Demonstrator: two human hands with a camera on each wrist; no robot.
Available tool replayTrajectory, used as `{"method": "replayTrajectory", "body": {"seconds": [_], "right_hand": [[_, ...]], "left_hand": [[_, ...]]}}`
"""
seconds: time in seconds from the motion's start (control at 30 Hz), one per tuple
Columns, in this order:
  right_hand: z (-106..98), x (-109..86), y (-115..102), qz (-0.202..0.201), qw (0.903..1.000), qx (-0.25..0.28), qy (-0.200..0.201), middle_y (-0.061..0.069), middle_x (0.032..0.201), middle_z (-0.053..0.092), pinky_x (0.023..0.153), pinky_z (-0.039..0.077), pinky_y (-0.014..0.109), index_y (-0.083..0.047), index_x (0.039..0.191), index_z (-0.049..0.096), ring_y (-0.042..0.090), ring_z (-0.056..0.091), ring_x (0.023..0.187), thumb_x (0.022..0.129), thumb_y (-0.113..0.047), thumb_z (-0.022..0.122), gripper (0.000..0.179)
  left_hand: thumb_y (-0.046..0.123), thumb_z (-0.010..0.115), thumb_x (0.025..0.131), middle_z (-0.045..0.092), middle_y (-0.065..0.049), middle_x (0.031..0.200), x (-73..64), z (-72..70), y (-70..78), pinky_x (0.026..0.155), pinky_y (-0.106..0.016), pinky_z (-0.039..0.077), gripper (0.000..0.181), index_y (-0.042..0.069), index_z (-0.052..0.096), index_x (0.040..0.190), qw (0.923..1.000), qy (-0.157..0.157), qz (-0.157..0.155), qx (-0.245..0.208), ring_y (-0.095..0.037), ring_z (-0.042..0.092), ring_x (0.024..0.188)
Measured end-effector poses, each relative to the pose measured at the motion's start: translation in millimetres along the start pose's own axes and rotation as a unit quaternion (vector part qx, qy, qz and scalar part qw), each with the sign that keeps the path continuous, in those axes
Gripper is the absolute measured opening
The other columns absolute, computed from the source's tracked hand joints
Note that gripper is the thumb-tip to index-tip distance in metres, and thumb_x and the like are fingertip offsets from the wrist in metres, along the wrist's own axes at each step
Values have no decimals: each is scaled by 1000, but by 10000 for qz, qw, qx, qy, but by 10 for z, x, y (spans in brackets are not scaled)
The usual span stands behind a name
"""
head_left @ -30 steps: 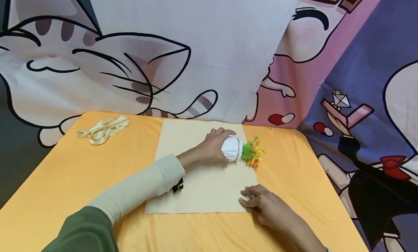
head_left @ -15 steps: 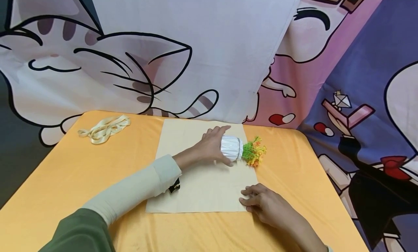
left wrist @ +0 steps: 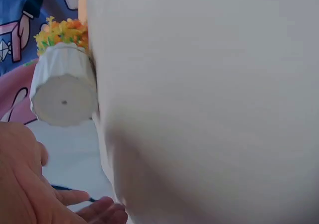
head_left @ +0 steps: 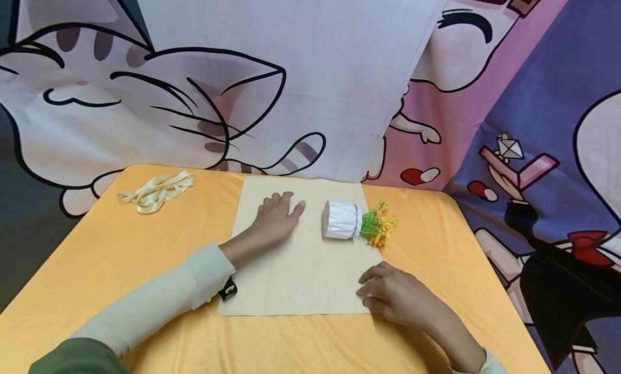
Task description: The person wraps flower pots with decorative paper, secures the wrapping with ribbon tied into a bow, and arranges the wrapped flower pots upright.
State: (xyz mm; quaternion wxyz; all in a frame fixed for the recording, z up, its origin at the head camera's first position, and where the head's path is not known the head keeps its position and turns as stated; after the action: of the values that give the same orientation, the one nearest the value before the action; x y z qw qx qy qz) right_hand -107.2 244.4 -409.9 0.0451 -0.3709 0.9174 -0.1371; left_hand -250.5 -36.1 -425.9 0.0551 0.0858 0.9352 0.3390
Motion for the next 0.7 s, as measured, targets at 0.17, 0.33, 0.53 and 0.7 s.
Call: {"method": "replayTrajectory", "body": {"seconds": [0.17,0.33,0.53,0.7], "right_hand": [[-58,120,9,-73,9964,-434,719,-3,113,81,88,66,39,-21,105,88,17,74,107,96,-11,89,13],[-251,311,19,-121,9819,-1235,1434,6,119,81,94,67,47,-14,108,87,28,75,112,92,-11,93,17],[-441,609,56,-51,9695,-1790,1673,13,133,78,104,65,51,-8,130,82,34,72,126,91,-18,97,43],[-440,842,115,298,9740,-1829,1306,19,152,69,114,61,54,-5,152,67,39,67,140,89,-23,99,73]], "left_hand": [[48,47,117,47,-33,148,-101,-160,-218,119,-65,37,73,-4,42,167,9973,235,-274,637,-52,40,137],[46,53,114,47,-36,137,-198,-314,-359,103,-65,42,68,-9,49,153,9909,399,-459,1204,-55,43,127],[45,60,110,51,-37,129,-278,-424,-476,94,-68,51,60,-11,53,134,9878,223,-804,1316,-55,51,122],[44,62,110,54,-34,116,-302,-472,-551,81,-58,54,61,-12,49,130,9844,-43,-1045,1415,-47,56,106]]}}
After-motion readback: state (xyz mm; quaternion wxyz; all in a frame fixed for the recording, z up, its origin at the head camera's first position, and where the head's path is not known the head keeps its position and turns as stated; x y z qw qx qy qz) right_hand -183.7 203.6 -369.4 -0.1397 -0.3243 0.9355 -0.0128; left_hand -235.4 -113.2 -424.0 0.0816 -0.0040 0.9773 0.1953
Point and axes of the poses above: each hand's wrist, its own x-axis towards the middle knuckle, its own z-axis out of the palm, y = z × x, the point moved 5 cm from there along x, towards the middle knuckle
